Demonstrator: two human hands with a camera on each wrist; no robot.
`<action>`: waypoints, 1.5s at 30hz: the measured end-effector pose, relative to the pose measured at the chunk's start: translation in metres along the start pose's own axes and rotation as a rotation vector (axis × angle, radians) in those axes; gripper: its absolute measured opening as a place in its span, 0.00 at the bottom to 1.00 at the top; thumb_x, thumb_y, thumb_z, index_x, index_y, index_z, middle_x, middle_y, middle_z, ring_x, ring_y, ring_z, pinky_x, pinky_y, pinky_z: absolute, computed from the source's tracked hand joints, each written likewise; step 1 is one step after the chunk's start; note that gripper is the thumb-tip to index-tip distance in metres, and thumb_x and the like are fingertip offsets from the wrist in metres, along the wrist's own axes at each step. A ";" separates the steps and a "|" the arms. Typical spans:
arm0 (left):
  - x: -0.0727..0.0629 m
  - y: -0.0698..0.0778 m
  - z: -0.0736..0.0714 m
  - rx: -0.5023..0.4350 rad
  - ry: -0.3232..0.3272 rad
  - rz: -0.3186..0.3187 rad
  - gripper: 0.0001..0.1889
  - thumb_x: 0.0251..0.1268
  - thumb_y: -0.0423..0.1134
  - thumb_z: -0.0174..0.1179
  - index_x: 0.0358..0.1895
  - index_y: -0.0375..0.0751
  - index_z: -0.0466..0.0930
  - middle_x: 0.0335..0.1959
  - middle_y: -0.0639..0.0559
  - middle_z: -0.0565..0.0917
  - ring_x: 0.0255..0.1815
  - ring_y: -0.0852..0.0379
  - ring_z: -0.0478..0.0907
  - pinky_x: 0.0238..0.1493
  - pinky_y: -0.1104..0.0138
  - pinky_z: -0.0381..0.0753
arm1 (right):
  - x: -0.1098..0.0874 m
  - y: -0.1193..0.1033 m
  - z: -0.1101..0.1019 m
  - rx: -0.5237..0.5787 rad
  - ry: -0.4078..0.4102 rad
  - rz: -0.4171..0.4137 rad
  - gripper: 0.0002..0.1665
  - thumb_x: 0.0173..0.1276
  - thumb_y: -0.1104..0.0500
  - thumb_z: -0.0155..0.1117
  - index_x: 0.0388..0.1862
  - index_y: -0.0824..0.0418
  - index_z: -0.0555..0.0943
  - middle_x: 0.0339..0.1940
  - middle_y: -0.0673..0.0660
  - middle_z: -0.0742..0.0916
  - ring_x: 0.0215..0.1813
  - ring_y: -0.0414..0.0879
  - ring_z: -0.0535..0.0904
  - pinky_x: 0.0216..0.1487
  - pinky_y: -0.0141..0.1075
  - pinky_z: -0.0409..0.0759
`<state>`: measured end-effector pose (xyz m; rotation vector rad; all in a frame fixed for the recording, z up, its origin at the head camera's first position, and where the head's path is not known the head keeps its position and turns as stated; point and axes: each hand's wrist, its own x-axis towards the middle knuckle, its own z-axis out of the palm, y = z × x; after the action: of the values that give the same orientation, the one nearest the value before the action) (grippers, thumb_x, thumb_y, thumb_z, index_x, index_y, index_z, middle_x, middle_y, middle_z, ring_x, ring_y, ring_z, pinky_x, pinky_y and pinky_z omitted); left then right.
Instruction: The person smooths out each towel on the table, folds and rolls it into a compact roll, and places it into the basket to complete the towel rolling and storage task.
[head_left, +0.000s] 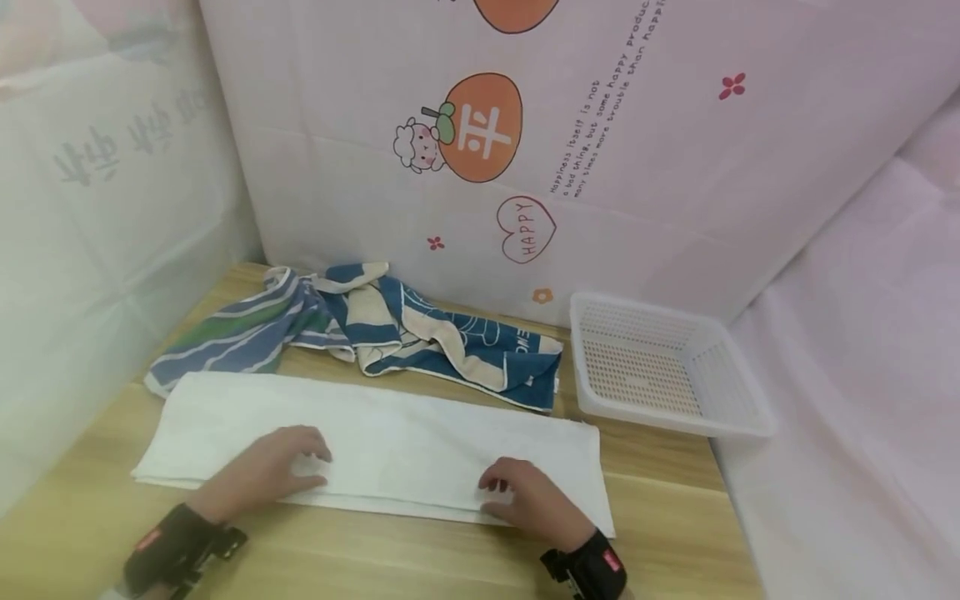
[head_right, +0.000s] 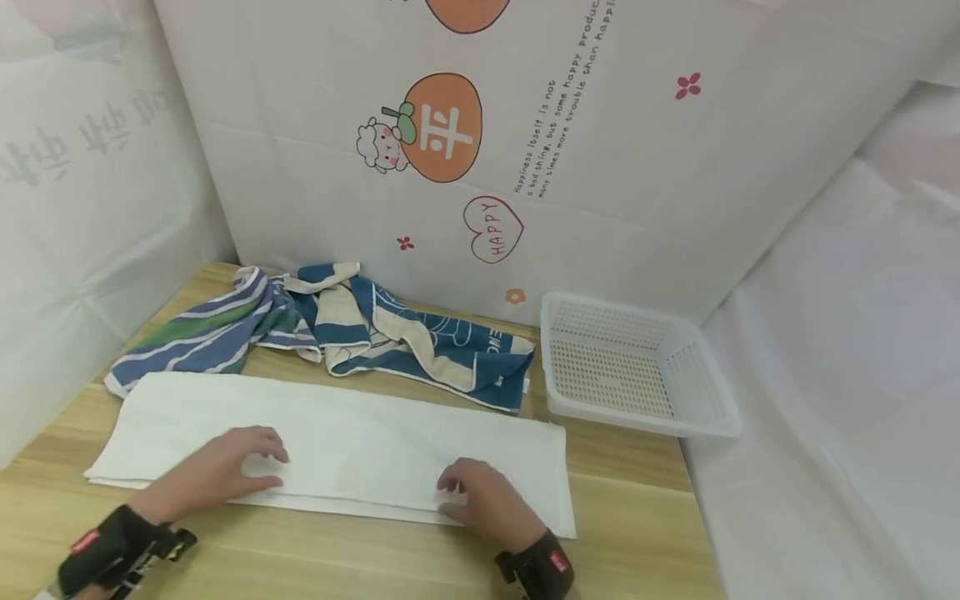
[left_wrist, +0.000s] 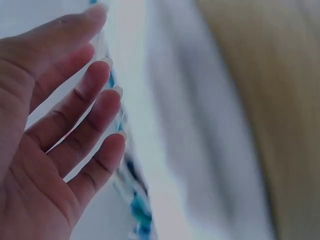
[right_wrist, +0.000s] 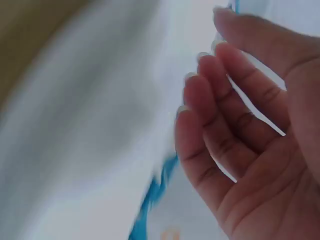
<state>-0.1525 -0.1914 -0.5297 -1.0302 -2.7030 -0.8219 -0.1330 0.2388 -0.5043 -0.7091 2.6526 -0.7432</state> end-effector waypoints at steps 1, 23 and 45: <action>0.005 0.006 0.006 -0.027 -0.059 -0.004 0.11 0.54 0.43 0.75 0.40 0.55 0.84 0.39 0.65 0.83 0.42 0.60 0.81 0.47 0.58 0.84 | 0.005 -0.004 0.005 0.001 -0.040 -0.004 0.10 0.64 0.56 0.75 0.44 0.51 0.86 0.36 0.40 0.83 0.39 0.33 0.76 0.44 0.32 0.80; 0.007 0.027 0.021 -0.095 -0.080 0.075 0.13 0.51 0.36 0.73 0.32 0.56 0.78 0.32 0.69 0.76 0.35 0.69 0.73 0.37 0.67 0.80 | 0.015 -0.022 0.019 -0.144 -0.078 0.045 0.05 0.66 0.63 0.69 0.34 0.52 0.87 0.28 0.40 0.83 0.33 0.31 0.74 0.39 0.30 0.80; -0.043 -0.071 -0.045 0.189 0.218 -0.732 0.29 0.66 0.36 0.58 0.55 0.08 0.62 0.47 0.08 0.68 0.47 0.11 0.67 0.45 0.27 0.69 | -0.002 0.054 -0.008 -0.192 0.168 0.223 0.32 0.70 0.57 0.70 0.69 0.67 0.75 0.70 0.74 0.73 0.73 0.68 0.68 0.71 0.61 0.68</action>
<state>-0.1689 -0.2840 -0.5362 0.1170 -2.8761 -0.6825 -0.1548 0.2832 -0.5270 -0.4000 2.9221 -0.5122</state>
